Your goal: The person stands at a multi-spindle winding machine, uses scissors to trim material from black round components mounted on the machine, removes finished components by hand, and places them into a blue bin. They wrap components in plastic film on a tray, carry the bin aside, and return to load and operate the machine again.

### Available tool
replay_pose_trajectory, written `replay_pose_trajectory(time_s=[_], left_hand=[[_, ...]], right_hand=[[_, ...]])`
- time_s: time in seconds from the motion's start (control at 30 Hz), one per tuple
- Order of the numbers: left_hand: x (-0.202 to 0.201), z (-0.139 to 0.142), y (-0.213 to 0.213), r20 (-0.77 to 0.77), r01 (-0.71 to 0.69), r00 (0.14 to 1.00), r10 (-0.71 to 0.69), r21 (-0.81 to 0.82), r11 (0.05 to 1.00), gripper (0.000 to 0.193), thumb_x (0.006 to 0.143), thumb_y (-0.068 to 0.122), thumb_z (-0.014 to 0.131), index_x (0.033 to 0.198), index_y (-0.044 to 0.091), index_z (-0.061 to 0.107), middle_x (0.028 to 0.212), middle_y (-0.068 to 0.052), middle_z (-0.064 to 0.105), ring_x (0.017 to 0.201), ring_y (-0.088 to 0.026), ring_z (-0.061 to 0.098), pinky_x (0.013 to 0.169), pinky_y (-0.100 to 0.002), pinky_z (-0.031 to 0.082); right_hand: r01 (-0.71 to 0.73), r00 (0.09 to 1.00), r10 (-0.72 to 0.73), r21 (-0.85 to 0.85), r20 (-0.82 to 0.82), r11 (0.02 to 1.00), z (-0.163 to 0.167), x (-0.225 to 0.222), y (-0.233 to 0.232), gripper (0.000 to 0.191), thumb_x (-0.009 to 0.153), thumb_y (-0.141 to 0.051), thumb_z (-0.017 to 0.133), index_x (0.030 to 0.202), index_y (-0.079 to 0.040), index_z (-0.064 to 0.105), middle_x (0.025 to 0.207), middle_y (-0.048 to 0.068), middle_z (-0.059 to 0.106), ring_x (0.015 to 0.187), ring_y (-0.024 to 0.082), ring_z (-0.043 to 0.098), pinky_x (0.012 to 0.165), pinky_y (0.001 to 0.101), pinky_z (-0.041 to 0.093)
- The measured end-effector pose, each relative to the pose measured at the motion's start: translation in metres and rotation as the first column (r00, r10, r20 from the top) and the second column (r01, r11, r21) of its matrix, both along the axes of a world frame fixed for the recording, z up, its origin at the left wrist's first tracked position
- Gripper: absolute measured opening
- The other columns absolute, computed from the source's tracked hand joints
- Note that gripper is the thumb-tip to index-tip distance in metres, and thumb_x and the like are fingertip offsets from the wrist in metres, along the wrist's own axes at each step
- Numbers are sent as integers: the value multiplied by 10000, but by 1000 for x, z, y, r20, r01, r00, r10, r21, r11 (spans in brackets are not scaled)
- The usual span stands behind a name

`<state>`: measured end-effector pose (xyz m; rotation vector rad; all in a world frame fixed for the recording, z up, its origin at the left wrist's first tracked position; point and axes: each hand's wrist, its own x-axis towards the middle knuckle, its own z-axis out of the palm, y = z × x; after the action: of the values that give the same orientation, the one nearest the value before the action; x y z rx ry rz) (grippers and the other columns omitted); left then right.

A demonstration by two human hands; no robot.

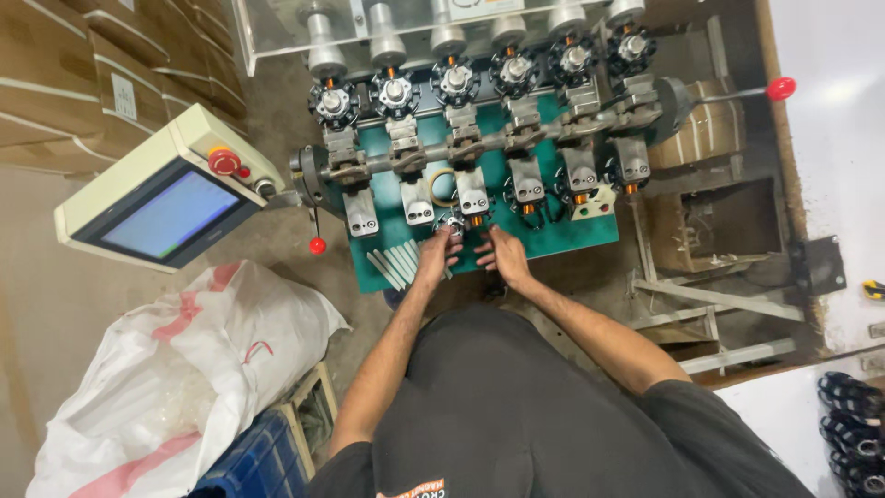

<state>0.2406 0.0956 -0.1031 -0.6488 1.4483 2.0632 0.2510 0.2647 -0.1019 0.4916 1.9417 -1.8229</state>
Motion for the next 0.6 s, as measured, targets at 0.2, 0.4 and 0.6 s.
replay_pose_trajectory(time_s=[0.2, 0.4, 0.6], left_hand=[[-40, 39, 48, -312, -278, 890, 333, 207, 938, 464, 1155, 424, 491, 1215, -19, 616, 1009, -88, 689, 840, -155, 666, 711, -330, 549], [-48, 57, 51, -281, -245, 920, 274, 132, 960, 409, 1083, 401, 398, 1262, 85, 587, 864, -38, 673, 587, -112, 624, 490, -282, 513], [-37, 28, 46, 26, -92, 994, 103, -287, 953, 342, 1015, 366, 511, 1266, 159, 617, 937, 23, 678, 737, -109, 641, 605, -315, 543]], right_hand=[[242, 970, -228, -216, 89, 946, 27, -34, -10, 729, 1020, -637, 338, 1080, 21, 645, 791, 133, 741, 545, 185, 682, 459, 272, 532], [256, 956, -277, -182, -102, 950, 28, -44, -21, 758, 1044, -651, 408, 821, 28, 661, 600, 88, 630, 398, 146, 557, 337, 272, 420], [149, 917, -28, -274, 398, 950, 16, -44, 3, 735, 1020, -677, 357, 849, -21, 640, 649, 132, 661, 461, 183, 614, 421, 292, 503]])
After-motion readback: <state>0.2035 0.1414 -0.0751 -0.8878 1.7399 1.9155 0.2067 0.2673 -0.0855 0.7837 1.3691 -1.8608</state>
